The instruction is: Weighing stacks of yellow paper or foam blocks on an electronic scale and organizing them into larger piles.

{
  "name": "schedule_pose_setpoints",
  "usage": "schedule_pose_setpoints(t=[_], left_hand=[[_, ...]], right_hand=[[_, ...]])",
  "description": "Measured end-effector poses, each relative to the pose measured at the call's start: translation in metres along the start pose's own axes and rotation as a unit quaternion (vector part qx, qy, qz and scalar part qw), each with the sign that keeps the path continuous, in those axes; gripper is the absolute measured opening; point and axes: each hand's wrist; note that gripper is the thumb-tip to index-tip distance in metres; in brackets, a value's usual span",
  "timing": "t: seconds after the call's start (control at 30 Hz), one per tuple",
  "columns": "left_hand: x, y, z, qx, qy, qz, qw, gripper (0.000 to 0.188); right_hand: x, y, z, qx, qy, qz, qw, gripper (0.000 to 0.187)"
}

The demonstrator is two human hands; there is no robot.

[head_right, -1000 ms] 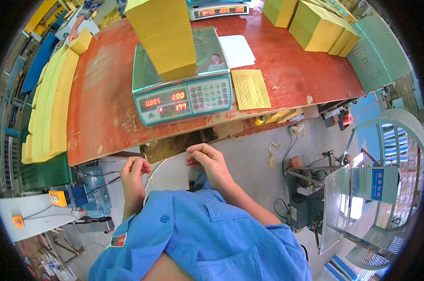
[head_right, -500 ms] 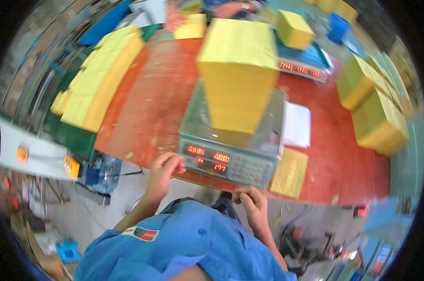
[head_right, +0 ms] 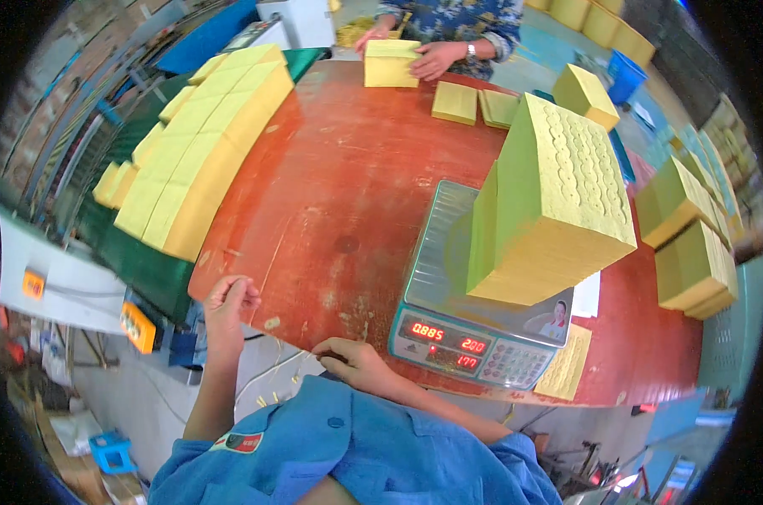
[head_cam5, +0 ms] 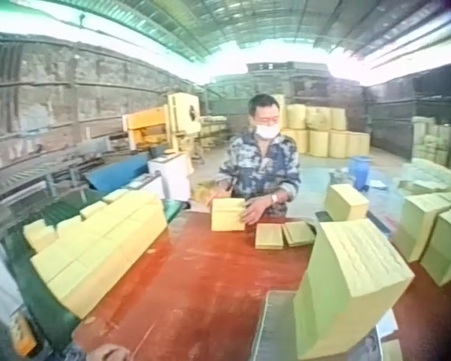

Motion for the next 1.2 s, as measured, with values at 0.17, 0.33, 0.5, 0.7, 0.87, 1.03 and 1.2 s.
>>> schedule_pose_setpoints(t=[0.17, 0.33, 0.5, 0.7, 0.87, 1.03, 1.2], left_hand=[[-0.004, -0.095, -0.015, 0.133, -0.025, 0.017, 0.991, 0.015], [0.022, -0.218, -0.122, 0.343, -0.150, -0.138, 0.917, 0.016], [0.063, -0.332, -0.303, 0.403, -0.192, -0.387, 0.807, 0.017], [0.099, -0.439, -0.422, 0.362, -0.305, -0.503, 0.723, 0.024], [0.097, -0.448, -0.452, 0.380, -0.388, -0.467, 0.698, 0.021], [0.099, -0.449, -0.453, 0.397, -0.354, -0.458, 0.712, 0.016], [0.102, -0.449, -0.453, 0.378, -0.347, -0.475, 0.715, 0.012]], right_hand=[[-0.040, -0.024, -0.032, -0.169, 0.131, 0.005, 0.977, 0.022], [-0.051, -0.001, -0.048, -0.310, 0.203, 0.035, 0.928, 0.026], [-0.047, -0.007, -0.068, -0.404, 0.289, -0.027, 0.867, 0.032], [-0.068, -0.021, -0.039, -0.427, 0.256, -0.091, 0.862, 0.033], [-0.083, -0.020, -0.039, -0.439, 0.238, -0.138, 0.855, 0.033], [-0.091, -0.023, -0.034, -0.416, 0.227, -0.138, 0.870, 0.032], [-0.092, -0.021, -0.023, -0.401, 0.241, -0.131, 0.874, 0.032]])
Point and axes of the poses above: each hand's wrist, its own y-axis away from the middle knuckle, its own z-axis out of the back of the hand, x = y × z, and after that the axes turned 4 degrees about y, right-handed
